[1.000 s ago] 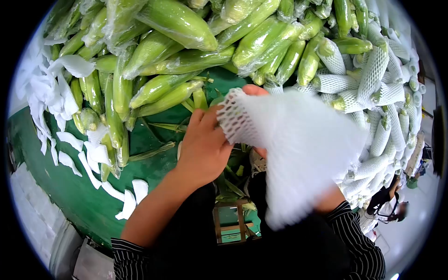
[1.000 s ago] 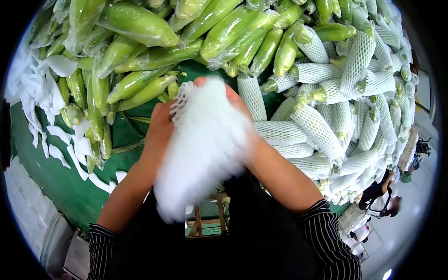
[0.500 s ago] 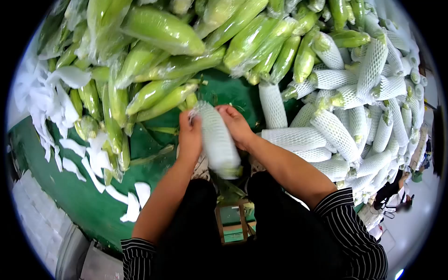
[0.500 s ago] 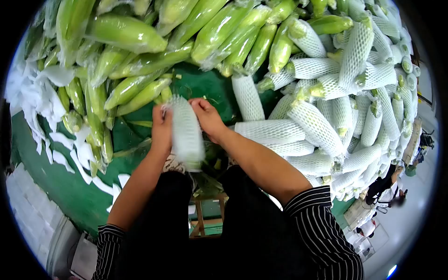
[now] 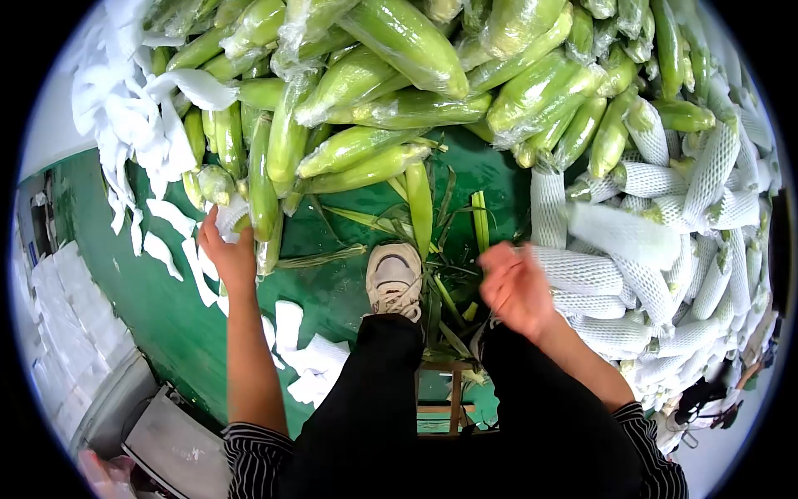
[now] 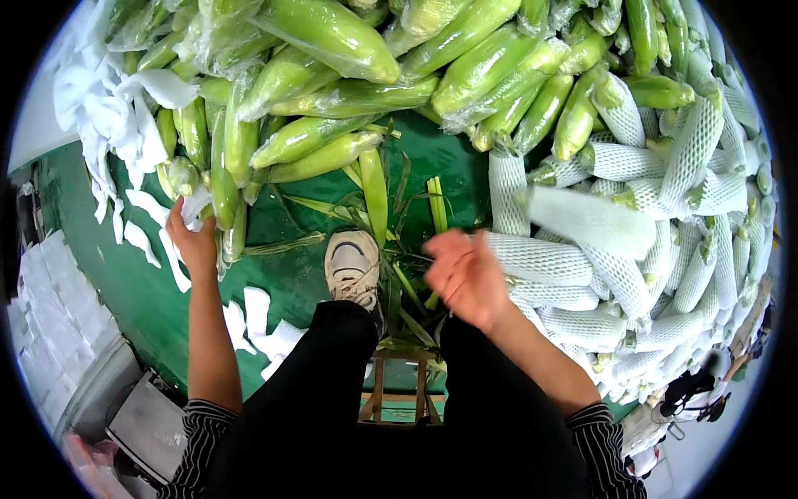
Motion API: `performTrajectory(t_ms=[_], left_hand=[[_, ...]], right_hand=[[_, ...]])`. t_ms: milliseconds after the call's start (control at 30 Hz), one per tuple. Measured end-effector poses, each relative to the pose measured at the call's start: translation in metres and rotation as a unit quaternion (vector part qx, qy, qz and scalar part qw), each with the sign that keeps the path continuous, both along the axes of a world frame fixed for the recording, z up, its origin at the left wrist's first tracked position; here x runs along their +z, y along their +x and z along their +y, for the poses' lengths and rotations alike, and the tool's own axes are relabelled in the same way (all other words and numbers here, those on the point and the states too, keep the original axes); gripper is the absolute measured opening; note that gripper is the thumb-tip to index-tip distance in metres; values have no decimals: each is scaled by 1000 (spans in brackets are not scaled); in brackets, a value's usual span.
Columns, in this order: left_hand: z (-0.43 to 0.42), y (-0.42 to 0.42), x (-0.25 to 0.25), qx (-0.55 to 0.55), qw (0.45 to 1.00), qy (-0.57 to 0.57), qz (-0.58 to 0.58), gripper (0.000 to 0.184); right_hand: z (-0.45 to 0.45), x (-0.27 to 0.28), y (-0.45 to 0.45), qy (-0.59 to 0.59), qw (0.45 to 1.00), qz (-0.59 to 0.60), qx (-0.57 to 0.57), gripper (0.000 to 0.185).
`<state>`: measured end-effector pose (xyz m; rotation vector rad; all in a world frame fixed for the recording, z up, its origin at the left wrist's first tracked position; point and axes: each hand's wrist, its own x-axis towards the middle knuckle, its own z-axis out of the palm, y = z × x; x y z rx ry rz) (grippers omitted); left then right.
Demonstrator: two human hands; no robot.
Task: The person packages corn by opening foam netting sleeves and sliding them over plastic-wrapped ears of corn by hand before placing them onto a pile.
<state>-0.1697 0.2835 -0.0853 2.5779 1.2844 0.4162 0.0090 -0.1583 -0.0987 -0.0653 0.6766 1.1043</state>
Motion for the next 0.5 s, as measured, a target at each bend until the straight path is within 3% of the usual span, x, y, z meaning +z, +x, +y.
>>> performTrajectory(t_ms=[67, 133, 167, 200, 233, 267, 300, 333, 367, 400, 433, 467, 500], left_hand=[[21, -17, -18, 2, 993, -91, -75, 42], [8, -2, 8, -92, 993, 45, -56, 33], [-11, 13, 36, -162, 979, 121, -35, 34], [-29, 24, 56, -217, 967, 106, -77, 35], [-49, 29, 70, -278, 949, 5, -147, 37], [-81, 29, 72, -211, 941, -159, -210, 42], [-118, 53, 82, -247, 853, -320, -329, 47], [-136, 63, 83, -238, 796, -456, -320, 51], [-160, 79, 79, -194, 766, -517, -329, 52], [-173, 94, 80, -146, 704, -644, -261, 50], [-182, 103, 72, -152, 673, -685, -234, 46], [-187, 105, 58, -123, 598, -744, -272, 43], [-188, 106, 57, -103, 575, -767, -266, 41]], right_hand=[[20, 16, 2, -125, 935, -98, 316, 34], [46, 25, -1, -217, 808, -347, 422, 28], [49, 24, -5, -218, 758, -473, 394, 24], [57, 44, 6, -230, 689, -584, 364, 32], [67, 66, 20, -226, 642, -670, 296, 34], [76, 81, 32, -220, 587, -746, 225, 36], [85, 86, 38, -178, 632, -729, 194, 39], [94, 88, 42, -132, 675, -708, 160, 41], [98, 89, 48, -95, 671, -716, 166, 45], [101, 91, 54, -58, 668, -722, 173, 48], [99, 88, 50, -89, 678, -707, 182, 49], [97, 88, 46, -99, 742, -638, 182, 46], [95, 88, 42, -111, 801, -562, 171, 43]])
